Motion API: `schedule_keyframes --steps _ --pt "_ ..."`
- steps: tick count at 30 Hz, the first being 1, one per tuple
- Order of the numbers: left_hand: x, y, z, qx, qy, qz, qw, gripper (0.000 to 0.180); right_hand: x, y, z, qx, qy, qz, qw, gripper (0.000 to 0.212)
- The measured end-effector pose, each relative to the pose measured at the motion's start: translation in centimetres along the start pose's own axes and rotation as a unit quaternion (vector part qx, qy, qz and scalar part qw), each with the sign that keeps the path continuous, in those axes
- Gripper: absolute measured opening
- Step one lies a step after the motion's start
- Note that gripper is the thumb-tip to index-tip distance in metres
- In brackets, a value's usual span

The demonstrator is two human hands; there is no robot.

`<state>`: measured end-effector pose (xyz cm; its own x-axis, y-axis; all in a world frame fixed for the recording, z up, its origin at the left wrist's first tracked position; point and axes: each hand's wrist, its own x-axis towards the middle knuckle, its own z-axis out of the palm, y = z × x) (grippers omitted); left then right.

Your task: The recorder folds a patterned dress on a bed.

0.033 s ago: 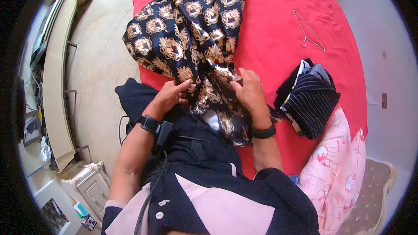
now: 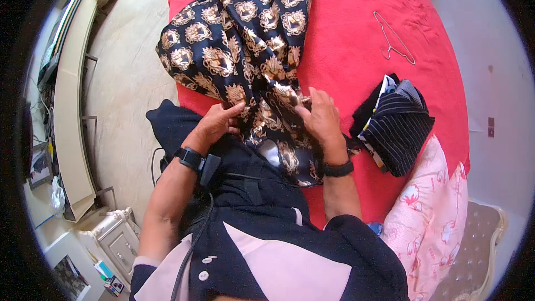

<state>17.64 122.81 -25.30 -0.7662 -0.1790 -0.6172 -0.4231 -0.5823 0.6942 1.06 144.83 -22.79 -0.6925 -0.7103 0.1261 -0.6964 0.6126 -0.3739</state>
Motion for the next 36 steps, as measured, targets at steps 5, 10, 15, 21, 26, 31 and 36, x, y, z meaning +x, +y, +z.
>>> schedule_keyframes --steps 5,10,15,21,26,31,36 --pt "-0.7 -0.5 1.7 0.162 -0.083 -0.054 0.982 0.034 -2.4 2.1 -0.5 -0.030 -0.149 0.087 0.985 0.062" --pt "-1.4 -0.3 1.4 0.046 -0.162 -0.103 0.980 0.034 -1.8 0.5 -3.9 -0.031 -0.179 0.139 0.973 0.043" --pt "-2.5 2.1 0.9 -0.045 -0.212 -0.082 0.973 0.038 1.3 -1.6 -9.5 0.041 -0.134 0.071 0.987 0.058" --pt "-1.6 4.4 -0.8 -0.251 -0.227 0.021 0.941 0.035 7.7 -6.6 -13.1 0.214 -0.070 0.049 0.973 0.055" --pt "-2.7 3.5 -0.7 -0.160 -0.241 -0.032 0.957 0.040 6.2 -6.3 -12.7 0.292 -0.201 0.076 0.932 0.058" --pt "-3.3 2.7 -0.3 -0.056 -0.236 -0.117 0.963 0.043 3.0 -3.6 -10.8 0.402 -0.297 0.104 0.860 0.061" --pt "-2.9 8.7 -1.2 -0.258 -0.217 0.118 0.934 0.036 8.0 -3.2 -10.9 0.547 -0.112 0.027 0.829 0.049"
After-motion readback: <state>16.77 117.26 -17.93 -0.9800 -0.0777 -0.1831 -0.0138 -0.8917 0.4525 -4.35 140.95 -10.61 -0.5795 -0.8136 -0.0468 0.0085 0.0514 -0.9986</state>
